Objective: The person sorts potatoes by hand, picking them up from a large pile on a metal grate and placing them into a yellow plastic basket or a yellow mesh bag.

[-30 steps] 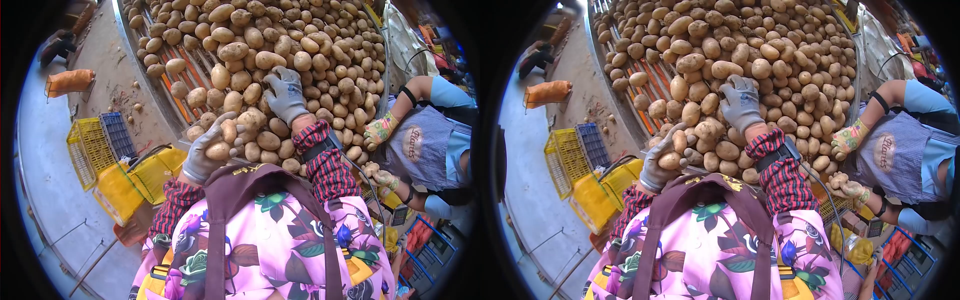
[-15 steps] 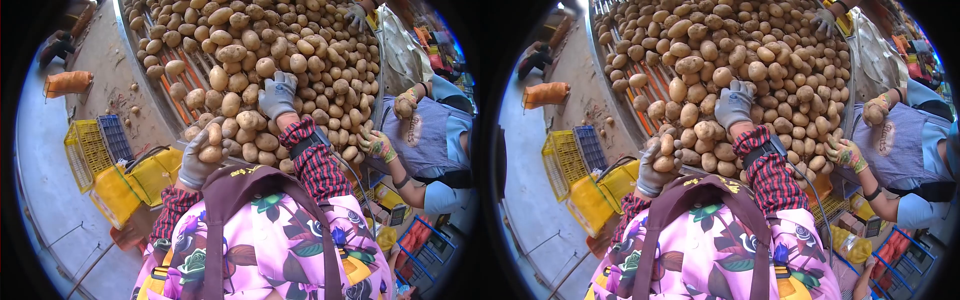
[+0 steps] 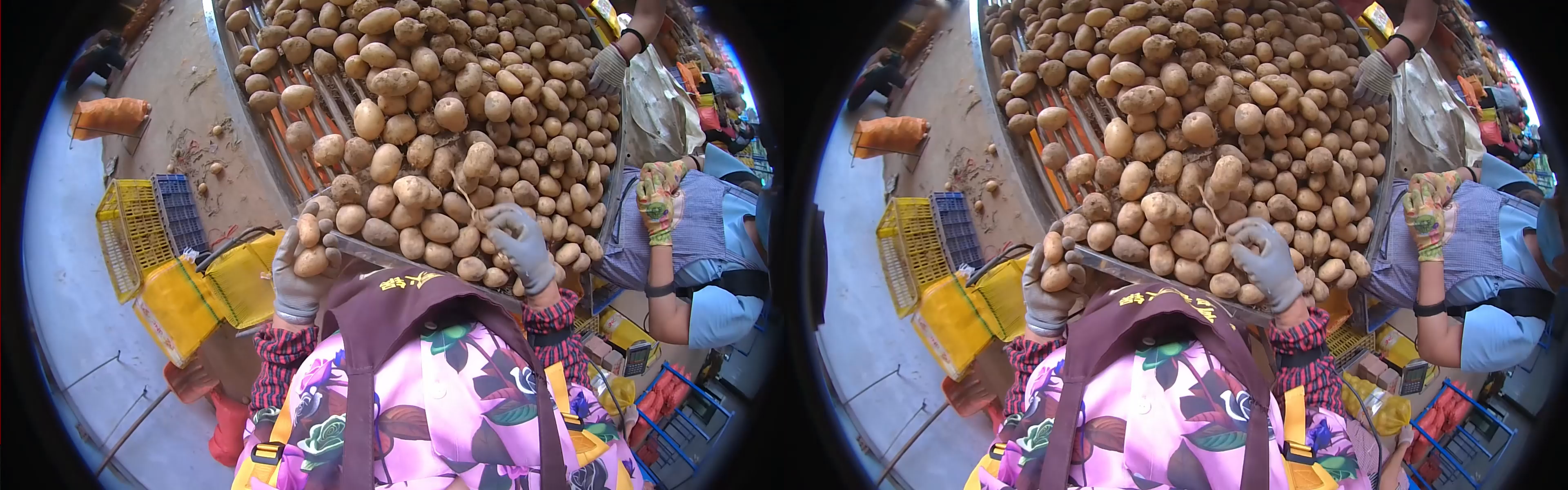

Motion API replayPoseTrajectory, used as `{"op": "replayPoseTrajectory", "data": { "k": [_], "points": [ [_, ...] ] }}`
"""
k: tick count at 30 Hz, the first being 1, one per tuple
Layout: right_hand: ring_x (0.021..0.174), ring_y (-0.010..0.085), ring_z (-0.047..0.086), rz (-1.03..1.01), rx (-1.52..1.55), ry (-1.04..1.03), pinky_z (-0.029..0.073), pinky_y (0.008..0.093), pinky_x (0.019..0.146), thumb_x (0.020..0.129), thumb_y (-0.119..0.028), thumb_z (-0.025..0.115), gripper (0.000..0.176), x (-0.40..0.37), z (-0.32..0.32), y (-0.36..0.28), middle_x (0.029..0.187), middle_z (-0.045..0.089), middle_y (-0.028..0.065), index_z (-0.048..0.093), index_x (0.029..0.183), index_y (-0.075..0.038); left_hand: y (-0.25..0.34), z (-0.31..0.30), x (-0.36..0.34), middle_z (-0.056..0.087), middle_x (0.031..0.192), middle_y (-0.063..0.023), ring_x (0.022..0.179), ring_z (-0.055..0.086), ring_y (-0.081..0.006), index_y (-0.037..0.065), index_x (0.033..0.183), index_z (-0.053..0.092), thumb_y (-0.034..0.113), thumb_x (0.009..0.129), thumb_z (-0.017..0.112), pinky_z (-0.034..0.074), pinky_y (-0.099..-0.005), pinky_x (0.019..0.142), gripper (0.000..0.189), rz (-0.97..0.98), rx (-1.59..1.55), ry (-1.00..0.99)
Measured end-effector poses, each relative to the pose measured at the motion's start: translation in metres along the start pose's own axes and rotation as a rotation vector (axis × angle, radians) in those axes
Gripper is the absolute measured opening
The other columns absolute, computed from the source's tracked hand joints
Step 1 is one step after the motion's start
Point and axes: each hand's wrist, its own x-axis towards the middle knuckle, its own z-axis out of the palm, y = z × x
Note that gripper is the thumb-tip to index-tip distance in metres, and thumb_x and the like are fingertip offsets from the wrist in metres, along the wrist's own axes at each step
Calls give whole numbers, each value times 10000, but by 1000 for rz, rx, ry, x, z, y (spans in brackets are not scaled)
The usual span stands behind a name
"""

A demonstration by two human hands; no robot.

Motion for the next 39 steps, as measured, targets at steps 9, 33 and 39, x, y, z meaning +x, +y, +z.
{"op": "replayPoseTrajectory", "data": {
  "k": [9,33,39],
  "points": [
    [1073,194,587,314,530,-28,440,331,962,782,-108,728,118,-153,-21,46,1175,652,132,663,811,-13,-1,3,23,606,1234,-123,1053,626,-266,134,1449,486,291,993,579,562,-391,863,491,-164,85,101],
    [1098,319,588,-212,-990,116,451,481,947,788,-259,685,427,144,51,-2,1153,617,101,618,1197,-158,-8,31,60,614,1147,-141,978,626,-252,57,1401,489,293,988,577,558,-375,849,484,-223,359,135],
    [929,305,642,-74,-479,144,521,402,837,803,-141,671,229,53,-6,26,936,673,126,689,1023,-82,-4,37,73,577,1141,-142,972,597,-246,35,1401,472,255,976,601,562,-359,848,496,-120,208,211]
  ]
}}
